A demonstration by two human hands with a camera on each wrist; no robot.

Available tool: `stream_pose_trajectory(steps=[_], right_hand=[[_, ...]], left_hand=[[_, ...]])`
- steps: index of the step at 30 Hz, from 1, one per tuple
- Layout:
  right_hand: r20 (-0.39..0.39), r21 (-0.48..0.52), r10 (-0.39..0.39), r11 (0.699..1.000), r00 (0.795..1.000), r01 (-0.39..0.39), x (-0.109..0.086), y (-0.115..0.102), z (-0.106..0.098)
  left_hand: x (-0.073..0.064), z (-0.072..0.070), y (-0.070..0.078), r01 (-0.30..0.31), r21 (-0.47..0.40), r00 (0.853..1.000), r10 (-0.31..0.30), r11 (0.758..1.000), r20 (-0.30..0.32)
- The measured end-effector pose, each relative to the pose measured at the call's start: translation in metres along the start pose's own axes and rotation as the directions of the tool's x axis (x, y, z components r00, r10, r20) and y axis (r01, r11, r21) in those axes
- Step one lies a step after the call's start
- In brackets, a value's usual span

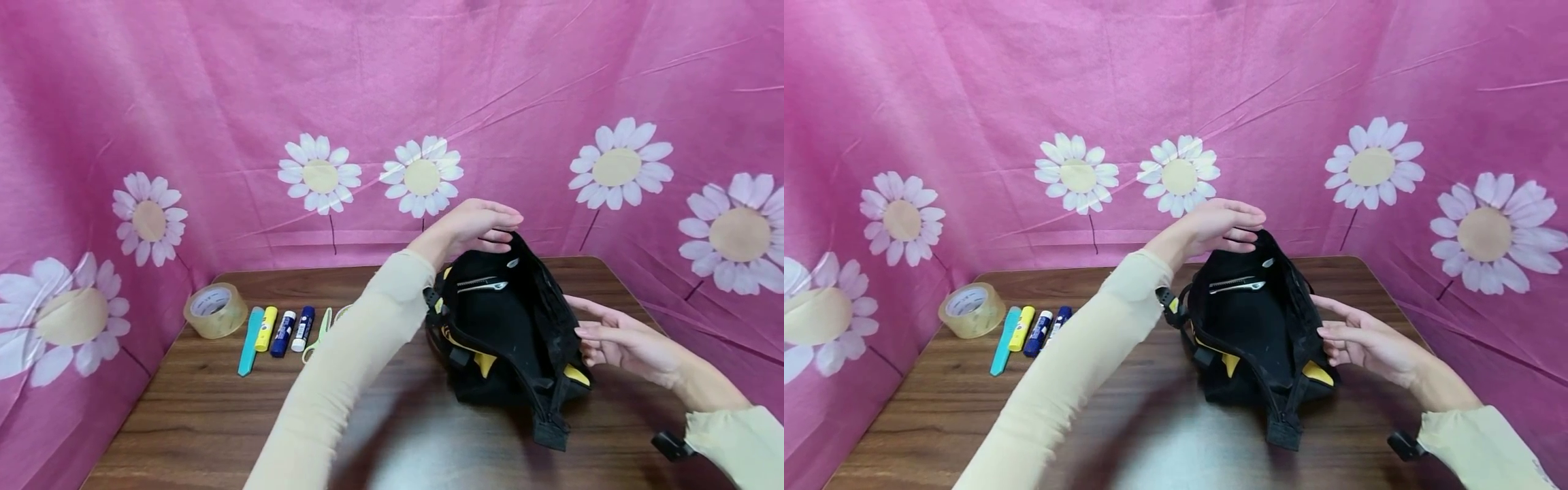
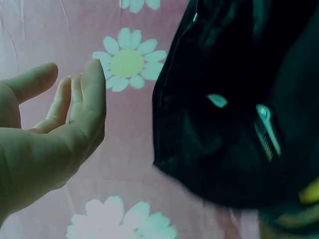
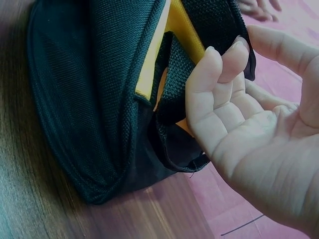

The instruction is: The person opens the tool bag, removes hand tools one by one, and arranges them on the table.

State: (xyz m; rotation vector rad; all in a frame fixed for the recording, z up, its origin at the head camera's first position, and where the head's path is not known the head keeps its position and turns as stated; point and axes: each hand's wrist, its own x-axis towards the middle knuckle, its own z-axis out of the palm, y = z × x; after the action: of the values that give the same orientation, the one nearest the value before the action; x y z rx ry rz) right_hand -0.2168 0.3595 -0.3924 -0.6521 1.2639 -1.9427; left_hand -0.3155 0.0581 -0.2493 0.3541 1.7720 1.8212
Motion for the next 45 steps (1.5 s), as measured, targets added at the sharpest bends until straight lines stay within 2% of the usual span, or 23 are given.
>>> stream_pose_trajectory(steps=[4,10,13,17,21,25,31,38,40,45], right_hand=[[0.024,0.007,0.001,1.0,1.0,-0.001,-0.001,0.0,-0.001],[-0.037,-0.031,-0.004,1.0,0.999,0.003,-0.001,-0.001,0.0],[-0.048,-0.038,0.004,0.999,0.999,-0.006,-0.002,-0.001,0.001],[-0.045,-0.041,-0.004,0.999,0.999,0.003,-0.004,0.0,0.003],[-0.039,-0.059,-0.023,0.998,0.999,0.02,-0.005,0.001,0.004],[-0.033,-0.059,-0.036,0.998,0.999,0.034,-0.007,0.002,0.003],[-0.049,-0.068,-0.042,0.997,0.998,0.039,-0.009,0.004,0.002],[-0.07,-0.062,-0.026,0.998,0.997,0.022,-0.011,0.007,0.003],[-0.078,-0.063,-0.025,0.998,0.997,0.02,-0.012,0.007,0.004],[-0.065,-0.047,-0.02,0.999,0.998,0.017,-0.012,0.006,0.003]], left_hand=[[0.017,0.012,-0.011,0.024,-0.043,1.0,-0.025,0.999,-0.016],[0.045,0.029,-0.034,0.088,-0.128,0.992,-0.098,0.988,-0.08],[0.057,0.033,-0.047,0.11,-0.16,0.987,-0.127,0.981,-0.096],[0.069,0.031,-0.069,0.131,-0.224,0.984,-0.154,0.966,-0.089],[0.074,0.025,-0.093,0.162,-0.325,0.97,-0.211,0.932,-0.123],[0.076,0.02,-0.111,0.171,-0.421,0.946,-0.267,0.891,-0.182],[0.078,0.015,-0.132,0.231,-0.469,0.928,-0.339,0.852,-0.158],[0.079,0.012,-0.147,0.299,-0.554,0.892,-0.434,0.777,-0.128],[0.079,0.012,-0.149,0.31,-0.571,0.878,-0.459,0.761,-0.135],[0.08,0.011,-0.154,0.335,-0.606,0.855,-0.503,0.721,-0.126]])
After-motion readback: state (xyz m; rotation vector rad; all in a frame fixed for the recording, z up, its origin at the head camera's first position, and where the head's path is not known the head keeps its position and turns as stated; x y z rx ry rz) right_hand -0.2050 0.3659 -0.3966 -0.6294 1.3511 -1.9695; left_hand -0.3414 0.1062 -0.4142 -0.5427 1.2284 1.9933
